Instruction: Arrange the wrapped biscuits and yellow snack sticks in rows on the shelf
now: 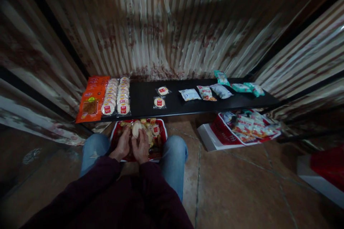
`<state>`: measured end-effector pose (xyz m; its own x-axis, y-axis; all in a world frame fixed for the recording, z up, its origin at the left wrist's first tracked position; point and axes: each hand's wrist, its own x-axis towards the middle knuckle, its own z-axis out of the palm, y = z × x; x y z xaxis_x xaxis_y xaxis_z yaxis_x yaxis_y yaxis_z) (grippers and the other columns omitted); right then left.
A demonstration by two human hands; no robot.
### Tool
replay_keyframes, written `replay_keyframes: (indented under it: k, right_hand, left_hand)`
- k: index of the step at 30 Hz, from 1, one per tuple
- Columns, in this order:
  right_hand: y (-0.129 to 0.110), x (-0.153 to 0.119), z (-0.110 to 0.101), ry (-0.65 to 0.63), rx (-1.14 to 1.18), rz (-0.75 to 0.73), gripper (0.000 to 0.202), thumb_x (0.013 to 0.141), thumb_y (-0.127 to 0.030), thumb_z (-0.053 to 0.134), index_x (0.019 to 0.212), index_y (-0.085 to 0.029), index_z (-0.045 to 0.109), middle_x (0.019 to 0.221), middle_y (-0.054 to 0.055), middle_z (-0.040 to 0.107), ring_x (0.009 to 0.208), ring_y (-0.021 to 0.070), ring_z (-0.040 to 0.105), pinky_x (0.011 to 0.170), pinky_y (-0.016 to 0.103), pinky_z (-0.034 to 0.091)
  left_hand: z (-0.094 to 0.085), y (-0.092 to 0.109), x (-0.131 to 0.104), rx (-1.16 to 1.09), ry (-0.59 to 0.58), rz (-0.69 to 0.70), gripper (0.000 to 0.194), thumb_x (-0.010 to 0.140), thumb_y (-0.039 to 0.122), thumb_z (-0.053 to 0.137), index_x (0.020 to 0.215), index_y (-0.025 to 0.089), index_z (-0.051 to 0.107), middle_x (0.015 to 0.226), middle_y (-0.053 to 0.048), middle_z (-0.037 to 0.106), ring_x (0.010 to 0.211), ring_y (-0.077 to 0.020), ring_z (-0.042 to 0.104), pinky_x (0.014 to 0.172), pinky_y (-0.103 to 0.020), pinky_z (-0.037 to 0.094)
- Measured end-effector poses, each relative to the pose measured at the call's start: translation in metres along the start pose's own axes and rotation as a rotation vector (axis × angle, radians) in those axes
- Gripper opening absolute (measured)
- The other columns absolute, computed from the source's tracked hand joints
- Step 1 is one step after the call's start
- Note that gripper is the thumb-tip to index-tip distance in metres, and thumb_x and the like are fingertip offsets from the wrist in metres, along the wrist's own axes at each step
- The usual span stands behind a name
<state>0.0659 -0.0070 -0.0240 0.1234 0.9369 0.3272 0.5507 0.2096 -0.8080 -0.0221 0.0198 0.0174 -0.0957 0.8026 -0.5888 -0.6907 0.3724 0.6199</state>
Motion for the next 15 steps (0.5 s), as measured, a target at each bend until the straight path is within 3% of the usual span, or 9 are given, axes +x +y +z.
replay_keyframes:
  k: [3,8,11,15]
  right_hand:
    - [-0.001,0.002,-0.002,-0.021,0.038,0.011,0.054,0.089,-0.042,0.046,0.134,-0.012,0.048,0.139,0.020,0.049,0.131,0.0293,0.043,0.106,0.051,0.038]
    - [-0.009,0.010,-0.011,0.002,0.132,0.038,0.051,0.089,-0.042,0.047,0.130,-0.012,0.052,0.135,0.019,0.053,0.129,0.0278,0.047,0.106,0.048,0.039]
    - [-0.015,0.018,-0.019,-0.021,0.211,0.095,0.046,0.089,-0.042,0.046,0.125,-0.014,0.056,0.129,0.016,0.058,0.122,0.0259,0.053,0.103,0.044,0.043]
    - [-0.019,0.027,-0.029,-0.108,0.327,0.216,0.043,0.092,-0.043,0.042,0.121,-0.017,0.060,0.114,0.011,0.068,0.103,0.0228,0.064,0.092,0.036,0.050]
  left_hand:
    - [0.002,-0.002,-0.001,0.031,0.032,-0.016,0.018,0.077,0.030,0.065,0.088,0.016,0.068,0.086,-0.006,0.071,0.091,-0.0177,0.065,0.085,-0.028,0.048]
    - [0.004,-0.001,-0.004,0.101,-0.084,0.055,0.029,0.065,0.022,0.073,0.093,0.019,0.069,0.098,-0.006,0.071,0.098,-0.0192,0.064,0.090,-0.030,0.047]
    - [0.004,0.001,-0.004,0.168,-0.170,0.055,0.035,0.060,0.021,0.075,0.094,0.020,0.068,0.098,-0.006,0.071,0.096,-0.0202,0.064,0.090,-0.033,0.047]
    - [0.005,0.004,0.000,0.270,-0.191,0.152,0.034,0.058,0.019,0.075,0.091,0.019,0.068,0.101,-0.006,0.069,0.094,-0.0180,0.063,0.092,-0.032,0.044]
